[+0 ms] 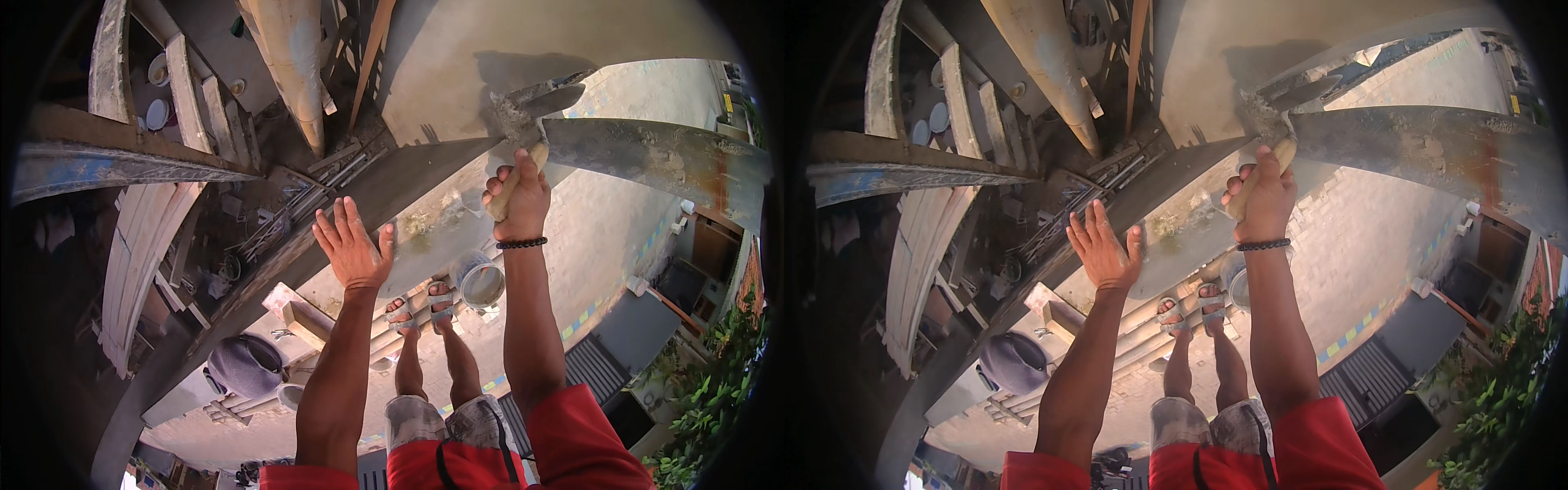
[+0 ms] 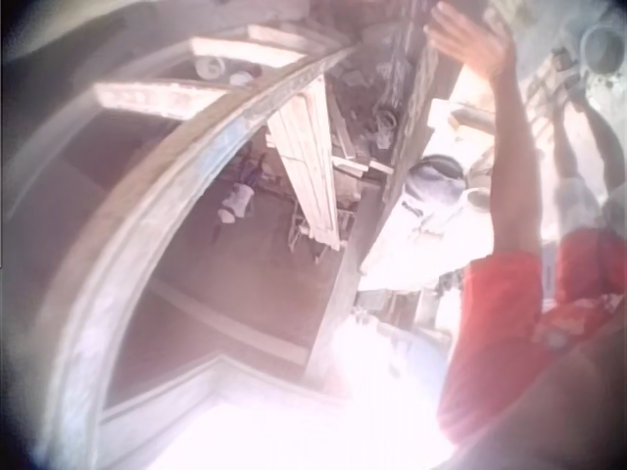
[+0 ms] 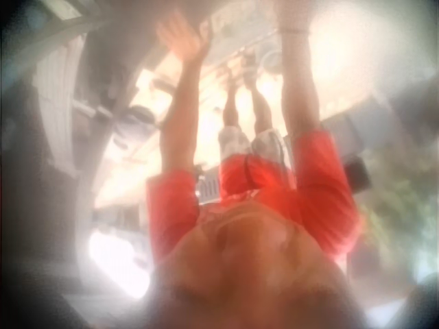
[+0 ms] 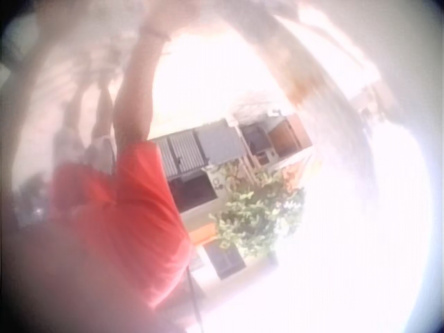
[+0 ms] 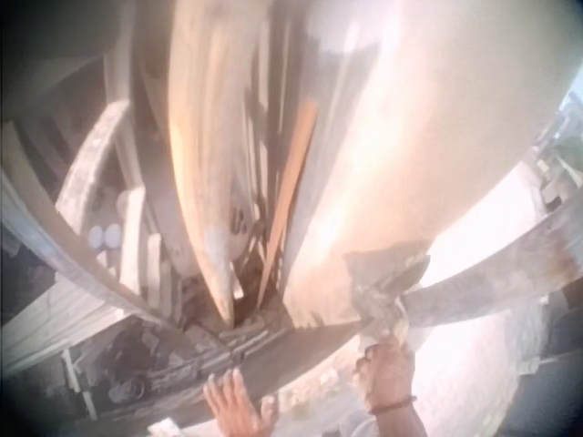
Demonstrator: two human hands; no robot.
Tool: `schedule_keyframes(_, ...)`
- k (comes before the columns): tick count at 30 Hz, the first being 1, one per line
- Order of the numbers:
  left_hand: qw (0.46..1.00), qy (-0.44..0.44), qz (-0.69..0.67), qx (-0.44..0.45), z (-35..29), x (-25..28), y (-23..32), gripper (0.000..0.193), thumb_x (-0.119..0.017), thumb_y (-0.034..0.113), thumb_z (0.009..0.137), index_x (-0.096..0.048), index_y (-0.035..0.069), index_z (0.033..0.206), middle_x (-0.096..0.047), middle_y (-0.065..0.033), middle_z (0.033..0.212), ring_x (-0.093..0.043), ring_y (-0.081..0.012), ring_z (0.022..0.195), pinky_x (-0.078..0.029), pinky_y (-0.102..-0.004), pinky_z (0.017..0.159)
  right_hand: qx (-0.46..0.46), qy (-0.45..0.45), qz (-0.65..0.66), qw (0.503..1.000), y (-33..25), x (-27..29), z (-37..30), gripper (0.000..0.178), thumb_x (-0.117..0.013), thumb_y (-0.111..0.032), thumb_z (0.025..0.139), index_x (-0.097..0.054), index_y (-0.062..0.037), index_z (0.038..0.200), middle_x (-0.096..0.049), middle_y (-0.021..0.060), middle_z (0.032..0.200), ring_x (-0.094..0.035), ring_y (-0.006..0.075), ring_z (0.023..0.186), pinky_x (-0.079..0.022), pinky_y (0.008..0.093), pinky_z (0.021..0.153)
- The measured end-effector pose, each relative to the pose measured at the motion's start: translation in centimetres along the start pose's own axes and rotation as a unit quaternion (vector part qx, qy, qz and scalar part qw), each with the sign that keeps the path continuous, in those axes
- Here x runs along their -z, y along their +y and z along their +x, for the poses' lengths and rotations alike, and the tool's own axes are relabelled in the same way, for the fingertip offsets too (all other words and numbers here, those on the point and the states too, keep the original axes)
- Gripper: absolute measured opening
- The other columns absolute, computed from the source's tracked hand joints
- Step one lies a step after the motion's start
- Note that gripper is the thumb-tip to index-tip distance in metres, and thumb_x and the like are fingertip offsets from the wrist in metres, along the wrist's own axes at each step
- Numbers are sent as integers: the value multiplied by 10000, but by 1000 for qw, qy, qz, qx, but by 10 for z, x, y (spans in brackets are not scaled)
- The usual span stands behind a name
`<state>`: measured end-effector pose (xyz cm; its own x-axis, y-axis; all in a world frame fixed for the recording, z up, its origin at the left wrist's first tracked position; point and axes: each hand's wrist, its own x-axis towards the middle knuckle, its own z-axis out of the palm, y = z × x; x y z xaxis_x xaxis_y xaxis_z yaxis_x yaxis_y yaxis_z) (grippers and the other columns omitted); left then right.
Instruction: The person applies plaster to a vertical wall surface using a trowel and a smaller hand tool. They repeatedly scoop material from a bucket, spread it on the wall, and smooth the surface.
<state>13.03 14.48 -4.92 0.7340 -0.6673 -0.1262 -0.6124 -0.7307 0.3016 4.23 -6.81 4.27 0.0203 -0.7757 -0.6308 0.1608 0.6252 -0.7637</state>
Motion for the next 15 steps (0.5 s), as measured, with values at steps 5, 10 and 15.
schedule_keyframes(5,1000,1,1,-3,3,-1,3,780,-434,532,891,-232,17,1441,-324,-188,1432,-162,-450,1366,-60,-542,1127,2,-28,-59,998,17,1,11,218,-597,-269,892,-446,-111,897,-478,20,652,-483,136,457,-430,291,391)
schedule_keyframes(10,1000,-3,0,-4,1,2,3,765,-437,512,897,-213,31,1448,-318,-187,1436,-151,-433,1376,-56,-531,1131,84,-31,-19,996,9,-5,-5,222,-603,-272,890,-454,-109,908,-480,17,656,-495,136,465,-434,288,391)
schedule_keyframes(15,1000,3,5,-2,9,2,5,766,-435,514,898,-210,32,1450,-320,-184,1434,-151,-425,1377,-55,-528,1132,-13,-15,-72,997,7,2,3,224,-602,-275,891,-460,-103,911,-485,20,664,-495,132,466,-436,282,390)
